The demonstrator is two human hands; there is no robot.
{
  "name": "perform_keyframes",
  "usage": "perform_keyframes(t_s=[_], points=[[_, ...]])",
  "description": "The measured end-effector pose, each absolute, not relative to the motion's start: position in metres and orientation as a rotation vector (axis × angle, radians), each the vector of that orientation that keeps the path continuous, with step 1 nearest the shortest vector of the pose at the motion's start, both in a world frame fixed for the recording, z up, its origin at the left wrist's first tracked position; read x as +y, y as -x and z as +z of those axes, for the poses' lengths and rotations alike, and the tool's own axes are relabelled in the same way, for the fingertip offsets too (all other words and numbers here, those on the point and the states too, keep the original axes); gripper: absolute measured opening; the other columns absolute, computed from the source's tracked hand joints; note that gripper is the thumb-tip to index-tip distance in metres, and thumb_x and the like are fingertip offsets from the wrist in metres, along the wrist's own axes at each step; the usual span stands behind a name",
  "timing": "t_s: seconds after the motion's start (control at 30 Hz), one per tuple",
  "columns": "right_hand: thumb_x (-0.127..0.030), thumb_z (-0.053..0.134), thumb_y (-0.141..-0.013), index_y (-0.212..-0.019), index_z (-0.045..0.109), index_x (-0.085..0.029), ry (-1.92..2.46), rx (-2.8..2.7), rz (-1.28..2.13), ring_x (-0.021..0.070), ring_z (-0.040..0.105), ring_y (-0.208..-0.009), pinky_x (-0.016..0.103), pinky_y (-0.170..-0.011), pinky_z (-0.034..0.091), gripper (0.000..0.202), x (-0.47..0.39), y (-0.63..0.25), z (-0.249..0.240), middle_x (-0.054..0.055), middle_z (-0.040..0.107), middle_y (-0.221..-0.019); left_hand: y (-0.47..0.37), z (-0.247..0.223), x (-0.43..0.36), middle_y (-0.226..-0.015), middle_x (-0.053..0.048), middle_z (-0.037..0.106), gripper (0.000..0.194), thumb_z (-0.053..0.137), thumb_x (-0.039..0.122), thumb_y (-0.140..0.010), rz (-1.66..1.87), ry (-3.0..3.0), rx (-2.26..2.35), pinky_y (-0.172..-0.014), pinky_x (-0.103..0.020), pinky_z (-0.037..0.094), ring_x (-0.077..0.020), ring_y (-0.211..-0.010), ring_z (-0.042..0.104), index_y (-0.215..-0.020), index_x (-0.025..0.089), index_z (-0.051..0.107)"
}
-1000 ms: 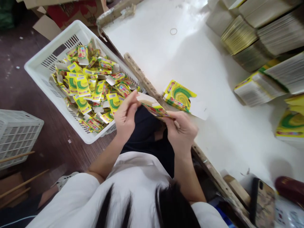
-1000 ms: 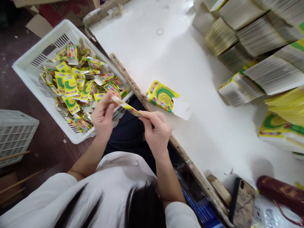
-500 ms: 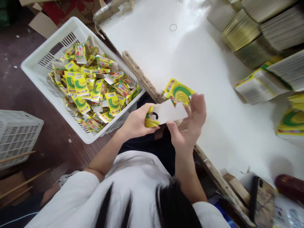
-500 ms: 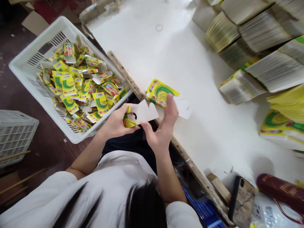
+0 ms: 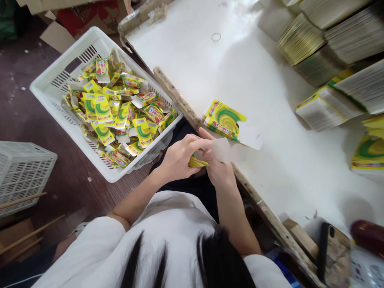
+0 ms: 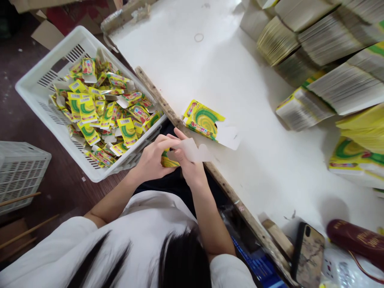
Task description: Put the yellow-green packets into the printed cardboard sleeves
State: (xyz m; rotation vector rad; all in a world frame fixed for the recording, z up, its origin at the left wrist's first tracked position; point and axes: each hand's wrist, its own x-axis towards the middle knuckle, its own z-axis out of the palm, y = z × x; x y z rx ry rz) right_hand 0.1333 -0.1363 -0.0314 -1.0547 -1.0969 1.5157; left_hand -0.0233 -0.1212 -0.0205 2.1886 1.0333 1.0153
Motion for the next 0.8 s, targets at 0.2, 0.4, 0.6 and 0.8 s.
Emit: perform_keyframes(t_s=[0.2, 0.4, 0.6, 0.8], points=[[-0.046, 0.06, -0.101, -0.161, 0.036, -0.035, 1.01, -1.626, 1.12, 0.0284, 0.048, -0.15, 0.048, -0.122, 0.045, 0.066, -0.144, -0.133, -0.013, 0.006, 0.046, -0.165, 0.027, -0.027, -0.126, -0.123, -0.007, 0.061, 0.068, 0.072, 0.025, -0.079, 0.926, -1.938, 1.081, -0.079, -0.033, 0.058, -0.0214, -0.098, 0.07, -0.135, 0.027, 0.034], [-0.007, 0.05, -0.097, -0.132, 0.071, -0.039, 1.2, -1.658, 0.846, 0.0236, 0.061, -0.138, 0.042, -0.114, 0.054, 0.052, -0.143, -0.134, -0.012, -0.001, 0.061, -0.152, 0.028, -0.028, -0.127, -0.13, -0.014, 0.055, 0.074, 0.074, 0.02, -0.073, 0.881, -1.948, 1.319, -0.096, -0.044, 0.056, -0.0289, -0.118, 0.062, -0.135, 0.022, 0.035], [-0.025, 0.067, -0.096, -0.151, 0.054, -0.033, 1.245, -1.842, 0.879, 0.0323, 0.045, -0.152, 0.05, -0.118, 0.049, 0.057, -0.136, -0.146, -0.02, 0.007, 0.037, -0.17, 0.046, -0.014, -0.121, -0.115, -0.009, 0.068, 0.05, 0.078, 0.025, -0.078, 0.814, -2.086, 1.461, -0.097, -0.043, 0.055, -0.0271, -0.108, 0.065, -0.123, 0.021, 0.058], [-0.028, 0.061, -0.1, -0.126, 0.075, -0.029, 1.227, -1.97, 0.873, 0.0279, 0.061, -0.139, 0.043, -0.112, 0.055, 0.029, -0.128, -0.162, -0.009, 0.008, 0.054, -0.159, 0.056, -0.009, -0.116, -0.113, -0.007, 0.075, 0.052, 0.085, 0.034, -0.074, 0.886, -2.053, 1.371, -0.095, -0.039, 0.056, -0.0243, -0.104, 0.071, -0.12, 0.022, 0.066]])
